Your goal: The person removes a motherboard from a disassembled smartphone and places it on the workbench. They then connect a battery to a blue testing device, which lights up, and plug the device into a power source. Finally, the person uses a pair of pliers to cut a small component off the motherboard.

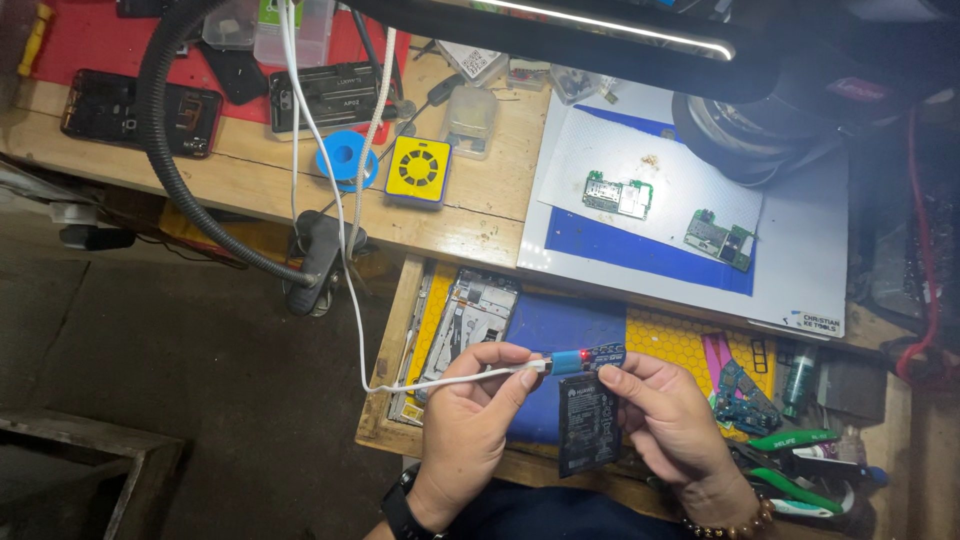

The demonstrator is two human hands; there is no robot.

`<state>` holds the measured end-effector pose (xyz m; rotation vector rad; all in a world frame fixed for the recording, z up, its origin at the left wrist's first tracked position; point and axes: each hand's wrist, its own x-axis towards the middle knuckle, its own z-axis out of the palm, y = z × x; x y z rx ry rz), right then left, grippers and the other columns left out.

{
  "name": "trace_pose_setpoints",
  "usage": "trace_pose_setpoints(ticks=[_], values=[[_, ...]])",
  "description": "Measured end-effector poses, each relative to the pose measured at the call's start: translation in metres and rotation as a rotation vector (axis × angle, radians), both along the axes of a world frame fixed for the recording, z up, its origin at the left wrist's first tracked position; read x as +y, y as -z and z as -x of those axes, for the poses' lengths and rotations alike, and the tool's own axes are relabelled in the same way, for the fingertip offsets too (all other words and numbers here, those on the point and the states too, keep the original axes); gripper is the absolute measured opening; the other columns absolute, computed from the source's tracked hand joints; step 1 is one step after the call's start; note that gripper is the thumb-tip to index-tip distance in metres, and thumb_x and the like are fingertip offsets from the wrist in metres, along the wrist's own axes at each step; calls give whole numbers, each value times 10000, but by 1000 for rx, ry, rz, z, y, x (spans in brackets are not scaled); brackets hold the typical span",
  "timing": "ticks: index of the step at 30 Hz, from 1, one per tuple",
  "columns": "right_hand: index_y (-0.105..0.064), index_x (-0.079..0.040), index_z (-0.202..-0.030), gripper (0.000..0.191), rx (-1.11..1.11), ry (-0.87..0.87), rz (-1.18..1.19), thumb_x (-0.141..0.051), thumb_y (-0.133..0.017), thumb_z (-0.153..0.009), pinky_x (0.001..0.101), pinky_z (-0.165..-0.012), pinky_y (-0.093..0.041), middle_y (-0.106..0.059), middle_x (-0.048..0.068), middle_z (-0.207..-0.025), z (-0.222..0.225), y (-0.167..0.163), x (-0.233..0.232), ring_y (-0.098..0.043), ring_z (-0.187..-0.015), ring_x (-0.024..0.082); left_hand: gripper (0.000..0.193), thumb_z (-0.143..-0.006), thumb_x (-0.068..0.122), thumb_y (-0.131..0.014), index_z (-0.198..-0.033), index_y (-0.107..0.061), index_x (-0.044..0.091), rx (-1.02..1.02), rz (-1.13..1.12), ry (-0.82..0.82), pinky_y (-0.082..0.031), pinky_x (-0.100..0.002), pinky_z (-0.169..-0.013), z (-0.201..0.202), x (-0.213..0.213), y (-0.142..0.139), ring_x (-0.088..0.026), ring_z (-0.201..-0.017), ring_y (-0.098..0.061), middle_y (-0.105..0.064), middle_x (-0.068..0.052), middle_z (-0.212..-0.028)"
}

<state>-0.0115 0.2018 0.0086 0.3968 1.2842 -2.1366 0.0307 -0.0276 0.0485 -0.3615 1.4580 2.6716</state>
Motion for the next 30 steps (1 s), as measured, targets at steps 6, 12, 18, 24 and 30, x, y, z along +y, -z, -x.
trace_pose_setpoints(ticks=[6, 12, 18, 24, 30], values=[[-700, 87, -1110, 227, 21, 4, -52, -60, -640, -947, 314, -699, -598, -760, 131, -947, 0, -3, -3, -726, -782, 168, 172, -959, 20, -664, -1126, -643, -14, -29, 51, 27, -545, -244, -889, 0, -3, -6, -123, -1009, -701, -749, -102, -1062], [-707, 86, -1098, 229, 27, 22, -90, -54, -647, -927, 310, -683, -602, -761, 133, -937, 0, -2, -4, -726, -762, 161, 177, -946, 19, -677, -1118, -672, -22, -54, 99, 49, -543, -221, -822, 0, -6, -3, -104, -957, -704, -760, -97, -1029], [-714, 98, -1104, 216, 64, 22, -101, -48, -675, -950, 259, -642, -557, -757, 130, -935, -1, 1, -5, -695, -740, 130, 194, -948, 16, -686, -1132, -682, -47, -88, 123, 61, -532, -217, -795, 1, -6, 4, -105, -940, -694, -764, -99, -1023], [-710, 83, -1082, 212, 50, 39, -93, -52, -663, -924, 267, -666, -583, -761, 121, -928, -3, 5, 0, -711, -754, 134, 336, -917, 52, -653, -1240, -575, 1, -109, -31, -3, -601, -269, -851, 2, 5, 11, -134, -990, -734, -738, -85, -1083], [-699, 80, -1130, 215, 96, 56, -74, -60, -660, -971, 290, -688, -566, -757, 125, -972, -3, 5, 0, -689, -780, 139, 383, -879, 30, -732, -1244, -628, -24, -122, 48, 218, -575, -255, -837, -5, 13, 18, -115, -970, -682, -717, -86, -1080]])
